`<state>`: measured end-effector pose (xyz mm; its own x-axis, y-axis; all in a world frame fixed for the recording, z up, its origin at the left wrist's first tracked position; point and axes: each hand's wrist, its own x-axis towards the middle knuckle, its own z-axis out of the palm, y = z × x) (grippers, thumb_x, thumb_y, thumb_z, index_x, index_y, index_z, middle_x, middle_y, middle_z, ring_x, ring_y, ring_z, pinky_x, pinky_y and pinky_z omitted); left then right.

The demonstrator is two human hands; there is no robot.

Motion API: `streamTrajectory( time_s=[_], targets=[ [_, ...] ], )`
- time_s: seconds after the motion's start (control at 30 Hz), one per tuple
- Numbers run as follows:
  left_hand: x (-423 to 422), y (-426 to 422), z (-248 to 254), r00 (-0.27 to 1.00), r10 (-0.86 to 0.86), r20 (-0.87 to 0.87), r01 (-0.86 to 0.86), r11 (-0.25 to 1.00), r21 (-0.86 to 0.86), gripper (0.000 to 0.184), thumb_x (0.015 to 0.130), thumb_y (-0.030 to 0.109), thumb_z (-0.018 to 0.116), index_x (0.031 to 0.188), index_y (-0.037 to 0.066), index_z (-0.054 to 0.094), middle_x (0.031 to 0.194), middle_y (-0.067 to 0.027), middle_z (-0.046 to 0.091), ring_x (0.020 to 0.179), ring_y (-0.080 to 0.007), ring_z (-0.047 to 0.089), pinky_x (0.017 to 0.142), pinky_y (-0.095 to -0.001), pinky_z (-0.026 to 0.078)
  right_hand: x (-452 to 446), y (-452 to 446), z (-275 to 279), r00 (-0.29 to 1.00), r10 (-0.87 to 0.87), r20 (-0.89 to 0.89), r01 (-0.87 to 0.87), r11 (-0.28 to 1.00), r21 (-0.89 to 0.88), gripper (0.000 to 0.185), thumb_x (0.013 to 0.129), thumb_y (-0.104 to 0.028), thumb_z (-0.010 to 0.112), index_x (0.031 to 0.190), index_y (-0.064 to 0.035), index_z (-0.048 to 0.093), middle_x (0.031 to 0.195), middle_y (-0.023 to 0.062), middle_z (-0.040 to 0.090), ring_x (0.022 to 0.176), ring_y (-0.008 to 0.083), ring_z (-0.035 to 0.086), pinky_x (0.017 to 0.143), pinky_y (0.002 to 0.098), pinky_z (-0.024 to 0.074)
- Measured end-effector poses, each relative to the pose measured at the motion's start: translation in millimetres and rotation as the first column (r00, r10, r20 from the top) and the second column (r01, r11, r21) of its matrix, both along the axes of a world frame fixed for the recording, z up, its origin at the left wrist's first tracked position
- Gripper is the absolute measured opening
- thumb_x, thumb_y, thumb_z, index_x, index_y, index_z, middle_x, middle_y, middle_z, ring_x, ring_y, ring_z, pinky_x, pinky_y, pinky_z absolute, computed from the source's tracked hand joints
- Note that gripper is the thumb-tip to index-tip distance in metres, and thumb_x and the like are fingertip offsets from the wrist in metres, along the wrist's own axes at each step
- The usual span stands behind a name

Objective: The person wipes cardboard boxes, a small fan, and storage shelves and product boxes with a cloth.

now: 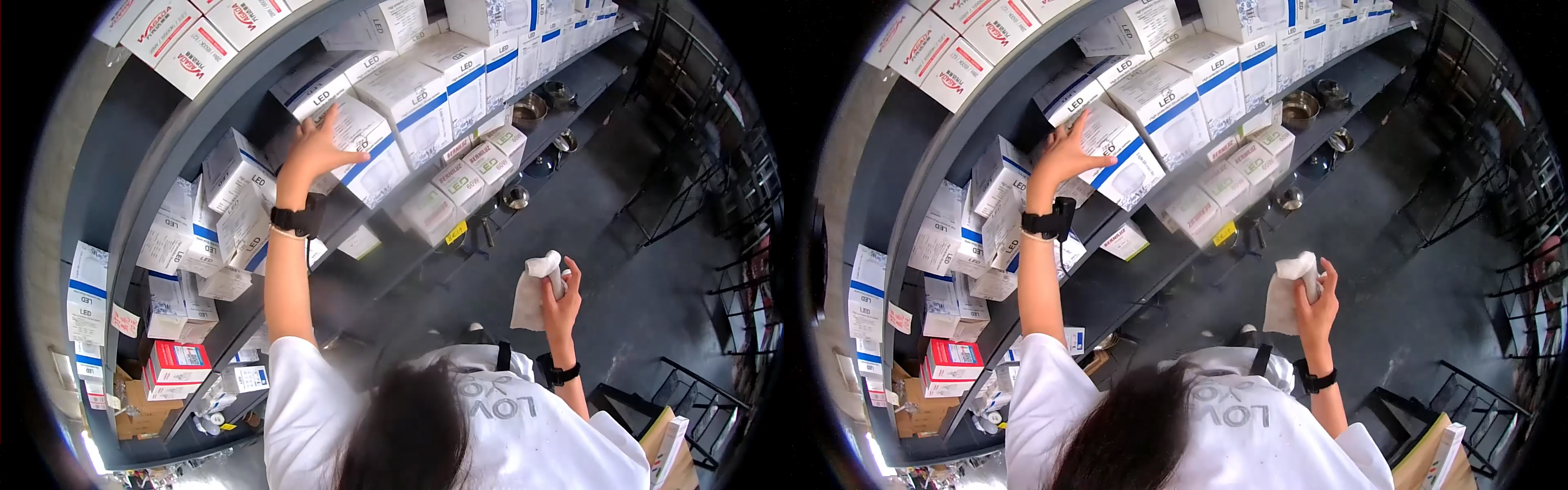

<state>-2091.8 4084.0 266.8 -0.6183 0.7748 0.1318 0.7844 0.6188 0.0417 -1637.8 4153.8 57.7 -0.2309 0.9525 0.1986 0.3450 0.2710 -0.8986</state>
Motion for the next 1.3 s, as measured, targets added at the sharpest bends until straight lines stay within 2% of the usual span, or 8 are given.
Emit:
streamTrajectory(
  time_s=[0.33, 0.6, 0.73, 0.87, 0.93, 1.0, 1.2, 1.3],
  targets=[
    [75.4, -80.5, 23.5, 0.764, -0.349, 0.543, -0.130, 0.741, 0.658, 0.095, 0.076, 0.040, 0.079, 0.147, -0.003, 0.032, 0.141, -0.0235, 0.048, 0.127, -0.0325, 0.050, 0.106, -0.0355, 0.039, -61.9, -5.5, 66.5, 0.931, 0.211, -0.296, -0.145, 0.962, 0.230, 0.052, 0.082, -0.011, 0.071, 0.132, -0.0116, 0.058, 0.091, 0.0110, 0.063, 0.078, 0.0218, 0.062, 0.072, 0.0318, 0.0501],
    [160.9, -130.9, -4.1, 0.723, -0.450, 0.524, -0.195, 0.595, 0.780, 0.097, 0.074, 0.019, 0.076, 0.153, 0.000, 0.022, 0.147, -0.0189, 0.041, 0.134, -0.0280, 0.042, 0.110, -0.0380, 0.035, -157.0, -39.4, 162.1, 0.869, 0.491, 0.057, -0.317, 0.465, 0.827, 0.054, 0.053, -0.019, 0.079, 0.108, -0.0178, 0.075, 0.087, 0.0035, 0.051, 0.081, 0.0236, 0.049, 0.077, 0.0371, 0.0394],
    [161.1, -165.0, 5.4, 0.736, -0.457, 0.499, -0.191, 0.567, 0.801, 0.103, 0.070, 0.016, 0.077, 0.153, 0.000, 0.020, 0.148, -0.0189, 0.038, 0.135, -0.0287, 0.040, 0.113, -0.0390, 0.028, -141.2, 26.8, 101.9, 0.925, 0.359, -0.127, -0.289, 0.879, 0.380, 0.039, 0.067, -0.011, 0.071, 0.106, -0.0027, 0.071, 0.089, 0.0110, 0.058, 0.082, 0.0270, 0.058, 0.075, 0.0379, 0.0477],
    [153.3, -180.2, -13.4, 0.702, -0.457, 0.546, -0.106, 0.691, 0.715, 0.105, 0.068, 0.029, 0.081, 0.151, -0.002, 0.025, 0.145, -0.0195, 0.040, 0.133, -0.0318, 0.042, 0.110, -0.0422, 0.033, -132.7, 42.8, 127.2, 0.689, 0.451, -0.567, -0.549, 0.836, -0.002, 0.037, 0.079, -0.012, 0.065, 0.113, 0.0037, 0.065, 0.103, 0.0101, 0.063, 0.093, 0.0210, 0.063, 0.082, 0.0335, 0.0499],
    [150.5, -178.0, -22.9, 0.791, -0.409, 0.456, 0.044, 0.780, 0.625, 0.106, 0.063, 0.037, 0.087, 0.148, 0.001, 0.035, 0.147, -0.0241, 0.033, 0.134, -0.0369, 0.039, 0.109, -0.0442, 0.034, -147.8, 20.7, 151.2, 0.628, 0.717, -0.302, -0.567, 0.687, 0.454, 0.039, 0.083, -0.015, 0.066, 0.118, 0.0022, 0.063, 0.103, 0.0144, 0.062, 0.096, 0.0256, 0.062, 0.085, 0.0370, 0.0497],
    [153.6, -177.2, -24.0, 0.845, -0.433, 0.312, 0.217, 0.813, 0.541, 0.110, 0.060, 0.037, 0.089, 0.149, 0.003, 0.035, 0.149, -0.0257, 0.029, 0.136, -0.0377, 0.036, 0.109, -0.0444, 0.034, -158.8, -2.1, 181.6, 0.403, 0.911, 0.090, -0.819, 0.314, 0.480, 0.039, 0.087, -0.018, 0.066, 0.120, 0.0012, 0.062, 0.106, 0.0189, 0.060, 0.099, 0.0330, 0.060, 0.087, 0.0404, 0.0487],
    [147.4, -191.9, -27.1, 0.739, -0.396, 0.545, -0.204, 0.640, 0.741, 0.122, 0.066, 0.029, 0.087, 0.156, 0.003, 0.007, 0.147, -0.0212, 0.035, 0.132, -0.0318, 0.043, 0.108, -0.0421, 0.037, -147.6, 43.4, 91.5, 0.488, 0.822, 0.294, -0.864, 0.502, 0.030, 0.034, 0.090, -0.013, 0.061, 0.120, 0.0022, 0.064, 0.108, 0.0173, 0.064, 0.093, 0.0299, 0.063, 0.086, 0.0366, 0.0498],
    [131.4, -190.6, -51.3, 0.467, -0.416, 0.780, -0.524, 0.581, 0.623, 0.102, 0.086, 0.019, 0.070, 0.157, 0.006, -0.002, 0.152, -0.0194, 0.028, 0.135, -0.0295, 0.039, 0.110, -0.0378, 0.035, -134.5, 33.6, 37.2, 0.693, 0.333, -0.639, -0.715, 0.431, -0.550, 0.033, 0.099, -0.021, 0.052, 0.125, -0.0020, 0.061, 0.118, 0.0089, 0.067, 0.102, 0.0223, 0.066, 0.092, 0.0341, 0.0512]
  ],
)
